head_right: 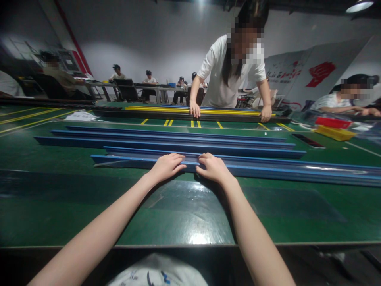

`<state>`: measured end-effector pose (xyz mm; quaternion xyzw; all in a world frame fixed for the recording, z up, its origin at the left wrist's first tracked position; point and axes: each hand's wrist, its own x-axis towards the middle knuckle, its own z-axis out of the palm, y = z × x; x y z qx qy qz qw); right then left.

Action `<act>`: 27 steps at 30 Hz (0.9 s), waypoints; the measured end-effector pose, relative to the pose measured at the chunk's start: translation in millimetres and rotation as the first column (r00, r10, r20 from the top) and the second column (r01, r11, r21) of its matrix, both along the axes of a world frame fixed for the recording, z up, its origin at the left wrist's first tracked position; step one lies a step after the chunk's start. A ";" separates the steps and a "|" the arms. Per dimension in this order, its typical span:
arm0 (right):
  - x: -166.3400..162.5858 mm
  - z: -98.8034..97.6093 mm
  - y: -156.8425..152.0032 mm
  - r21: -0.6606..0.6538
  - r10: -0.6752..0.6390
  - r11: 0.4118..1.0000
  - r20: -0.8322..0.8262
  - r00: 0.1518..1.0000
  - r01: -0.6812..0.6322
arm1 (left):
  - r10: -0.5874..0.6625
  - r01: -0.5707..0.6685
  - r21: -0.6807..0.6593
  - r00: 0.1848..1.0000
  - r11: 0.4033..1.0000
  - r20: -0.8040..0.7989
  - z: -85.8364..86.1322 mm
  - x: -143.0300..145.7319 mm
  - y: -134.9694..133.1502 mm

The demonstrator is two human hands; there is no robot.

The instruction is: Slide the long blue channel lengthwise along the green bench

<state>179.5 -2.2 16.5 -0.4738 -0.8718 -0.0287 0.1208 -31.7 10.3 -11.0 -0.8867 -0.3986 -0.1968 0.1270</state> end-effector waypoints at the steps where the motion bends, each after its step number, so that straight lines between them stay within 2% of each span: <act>1: -0.4 0.2 -0.3 0.003 0.002 1.000 0.003 1.000 -0.002 | 0.001 -0.001 -0.002 1.000 1.000 0.000 0.2 0.1 -0.2; 9: 0.0 2.4 -1.1 -0.002 -0.004 1.000 0.011 1.000 0.004 | -0.011 0.011 -0.027 1.000 1.000 0.014 2.3 0.2 -1.2; 15: -0.8 3.5 -2.6 0.005 -0.022 1.000 0.073 0.997 0.022 | -0.038 0.036 -0.071 0.999 0.997 -0.027 11.6 -2.4 -1.7; 21: -7.8 3.4 -6.2 0.041 -0.019 0.999 0.095 0.995 0.015 | 0.026 -0.025 -0.041 0.999 0.999 0.033 22.5 -10.1 -2.2; 27: -8.6 2.3 -4.5 0.066 -0.024 0.998 0.078 0.997 0.018 | 0.030 -0.027 -0.059 0.998 0.998 0.051 24.1 -12.3 -2.8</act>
